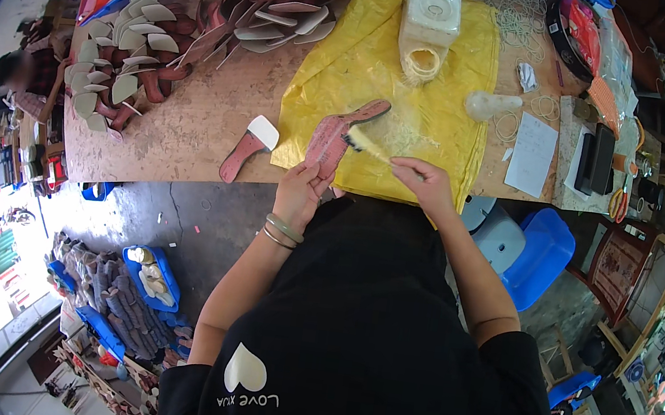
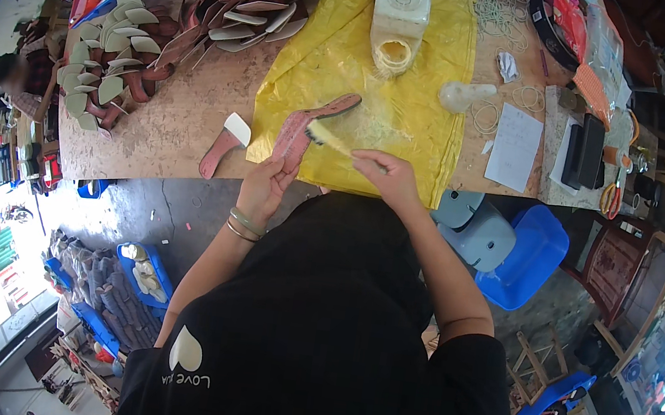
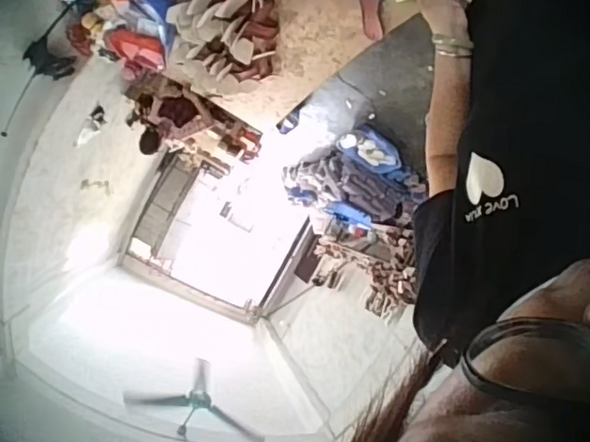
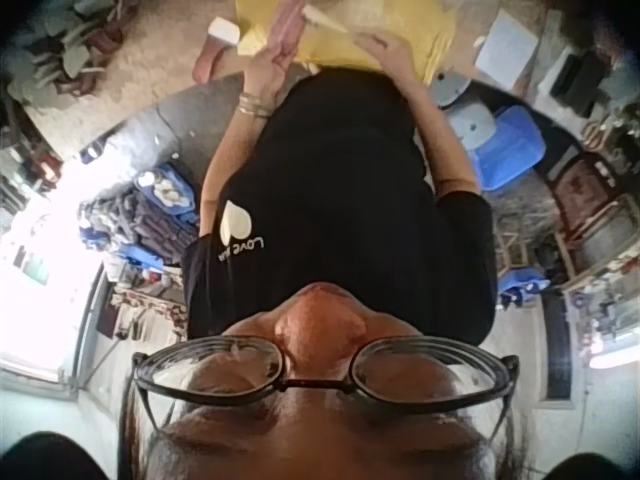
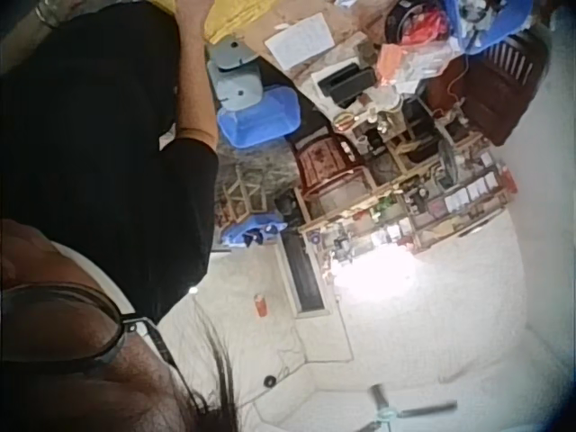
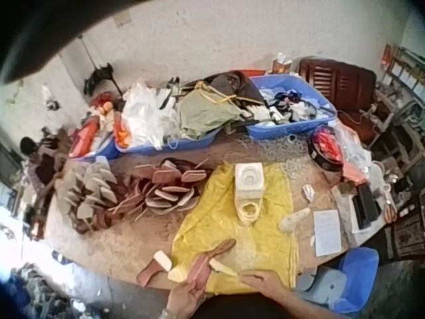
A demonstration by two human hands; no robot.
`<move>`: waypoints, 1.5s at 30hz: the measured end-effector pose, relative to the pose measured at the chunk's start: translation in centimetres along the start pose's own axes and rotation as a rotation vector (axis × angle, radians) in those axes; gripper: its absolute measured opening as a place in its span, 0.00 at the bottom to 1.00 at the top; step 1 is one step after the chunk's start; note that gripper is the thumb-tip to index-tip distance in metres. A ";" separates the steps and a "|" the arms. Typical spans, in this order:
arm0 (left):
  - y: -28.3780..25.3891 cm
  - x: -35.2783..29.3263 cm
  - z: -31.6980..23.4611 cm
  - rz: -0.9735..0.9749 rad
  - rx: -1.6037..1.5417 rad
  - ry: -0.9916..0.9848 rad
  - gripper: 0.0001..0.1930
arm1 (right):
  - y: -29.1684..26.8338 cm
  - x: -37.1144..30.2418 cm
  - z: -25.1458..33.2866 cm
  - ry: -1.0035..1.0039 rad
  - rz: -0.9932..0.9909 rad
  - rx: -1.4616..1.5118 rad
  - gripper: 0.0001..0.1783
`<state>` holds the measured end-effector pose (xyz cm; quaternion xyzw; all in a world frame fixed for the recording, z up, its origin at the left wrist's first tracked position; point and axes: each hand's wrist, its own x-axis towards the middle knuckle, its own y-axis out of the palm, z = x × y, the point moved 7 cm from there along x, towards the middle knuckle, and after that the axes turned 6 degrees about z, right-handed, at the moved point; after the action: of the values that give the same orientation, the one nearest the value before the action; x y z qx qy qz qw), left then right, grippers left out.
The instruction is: Applying adhesive to shoe insole components using a small brush in a manufacturing setting.
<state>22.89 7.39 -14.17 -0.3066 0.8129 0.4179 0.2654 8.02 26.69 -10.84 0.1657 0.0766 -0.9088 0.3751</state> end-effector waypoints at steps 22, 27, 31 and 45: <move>-1.5 0.1 -2.4 -0.134 0.337 0.141 0.12 | -3.6 6.6 -4.8 0.024 -0.288 -0.507 0.14; 0.6 0.1 -4.9 -0.110 0.672 0.249 0.13 | -3.3 9.1 -3.1 -0.034 -0.210 -0.616 0.14; 1.9 -0.2 -6.2 -0.082 0.933 0.378 0.14 | -2.5 9.0 -0.2 -0.126 -0.036 -0.641 0.15; 1.9 -0.1 -6.1 -0.107 0.962 0.453 0.13 | 0.5 9.3 5.1 -0.088 0.237 -0.438 0.15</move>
<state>20.51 3.17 -9.99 -0.2739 0.9329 -0.0927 0.2146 0.97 18.89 -9.39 0.0488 0.2353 -0.8266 0.5089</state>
